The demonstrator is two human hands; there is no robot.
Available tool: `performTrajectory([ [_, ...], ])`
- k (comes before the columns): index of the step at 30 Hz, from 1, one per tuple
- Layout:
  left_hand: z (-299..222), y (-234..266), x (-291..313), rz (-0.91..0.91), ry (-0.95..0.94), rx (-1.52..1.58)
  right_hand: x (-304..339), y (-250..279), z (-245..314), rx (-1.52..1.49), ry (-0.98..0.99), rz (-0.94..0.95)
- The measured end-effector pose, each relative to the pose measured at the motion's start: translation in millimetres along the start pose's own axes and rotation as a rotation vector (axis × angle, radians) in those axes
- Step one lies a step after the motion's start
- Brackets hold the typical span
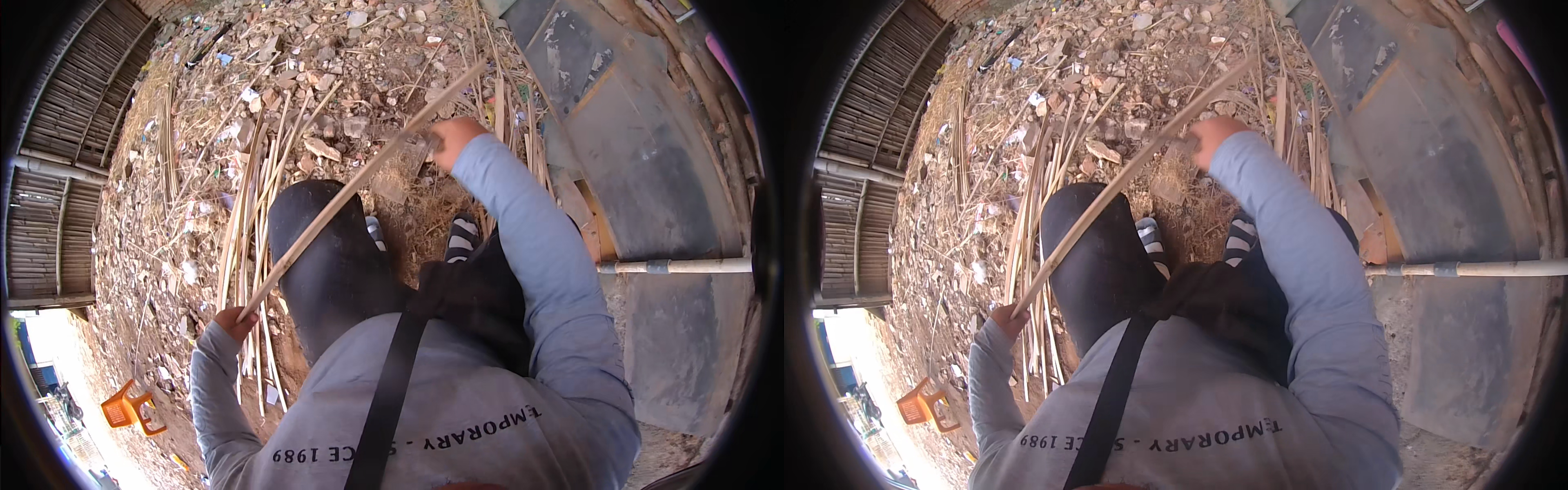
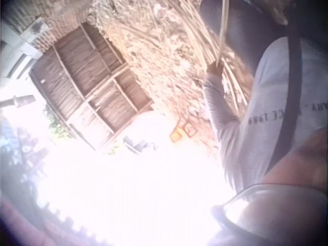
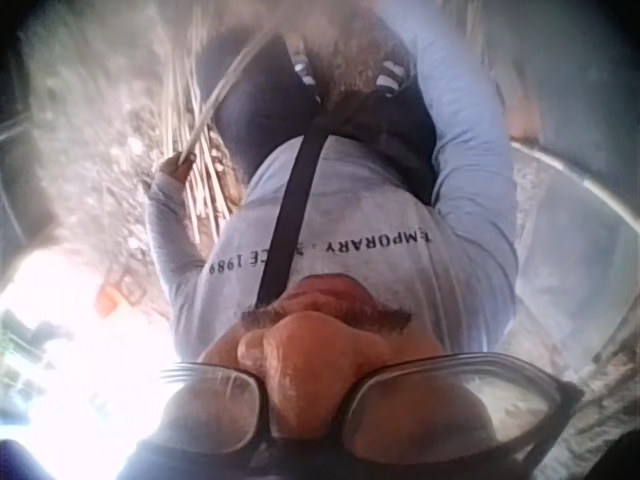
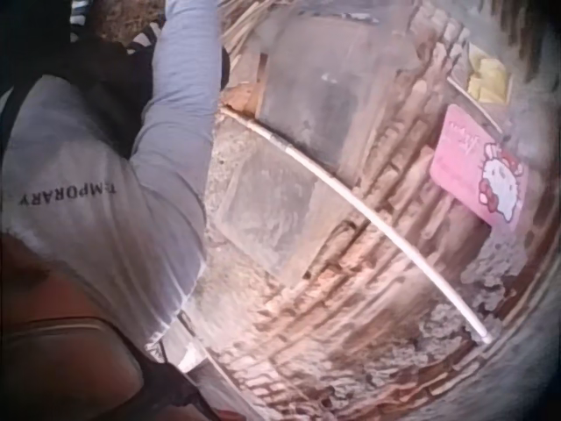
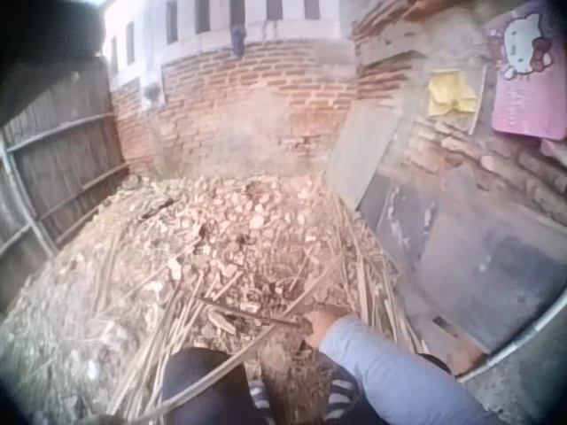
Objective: The person uses a knife to split and shave thin strips of bamboo while sitting in a dirt-covered outdoor area.
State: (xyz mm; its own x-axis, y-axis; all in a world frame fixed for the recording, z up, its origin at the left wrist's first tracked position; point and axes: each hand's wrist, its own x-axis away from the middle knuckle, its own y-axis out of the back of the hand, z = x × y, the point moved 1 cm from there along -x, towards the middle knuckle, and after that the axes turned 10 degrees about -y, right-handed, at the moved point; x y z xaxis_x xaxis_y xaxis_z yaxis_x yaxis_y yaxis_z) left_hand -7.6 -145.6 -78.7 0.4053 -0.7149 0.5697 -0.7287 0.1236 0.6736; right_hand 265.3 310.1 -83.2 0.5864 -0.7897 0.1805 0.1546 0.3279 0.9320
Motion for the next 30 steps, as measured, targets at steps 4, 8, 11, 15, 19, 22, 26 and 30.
performTrajectory([
  [4, -2, 6, -2, 0.013, -0.019, 0.011, -22, 10, -36, -0.076, -0.169, -0.102],
  [8, -1, 2, 5, -0.02, 0.007, -0.045, 14, 17, 22, -0.012, -0.043, 0.026],
  [11, -2, -2, 0, -0.033, -0.038, -0.046, 5, 3, 10, 0.052, -0.039, 0.128],
  [15, 0, -1, 1, -0.105, -0.111, -0.019, -22, 19, -29, -0.116, -0.201, 0.016],
  [19, 5, -7, 1, -0.111, -0.099, -0.037, -11, 10, -29, -0.168, -0.043, -0.125],
  [22, 8, -13, 0, 0.005, -0.076, 0.098, 2, 15, -16, -0.17, 0.132, -0.193],
  [26, 7, -21, 3, -0.065, -0.079, 0.104, 5, 23, -13, -0.161, 0.16, -0.048],
  [30, 20, -22, 4, -0.071, -0.151, 0.187, 10, 25, -7, -0.157, 0.197, -0.128],
])
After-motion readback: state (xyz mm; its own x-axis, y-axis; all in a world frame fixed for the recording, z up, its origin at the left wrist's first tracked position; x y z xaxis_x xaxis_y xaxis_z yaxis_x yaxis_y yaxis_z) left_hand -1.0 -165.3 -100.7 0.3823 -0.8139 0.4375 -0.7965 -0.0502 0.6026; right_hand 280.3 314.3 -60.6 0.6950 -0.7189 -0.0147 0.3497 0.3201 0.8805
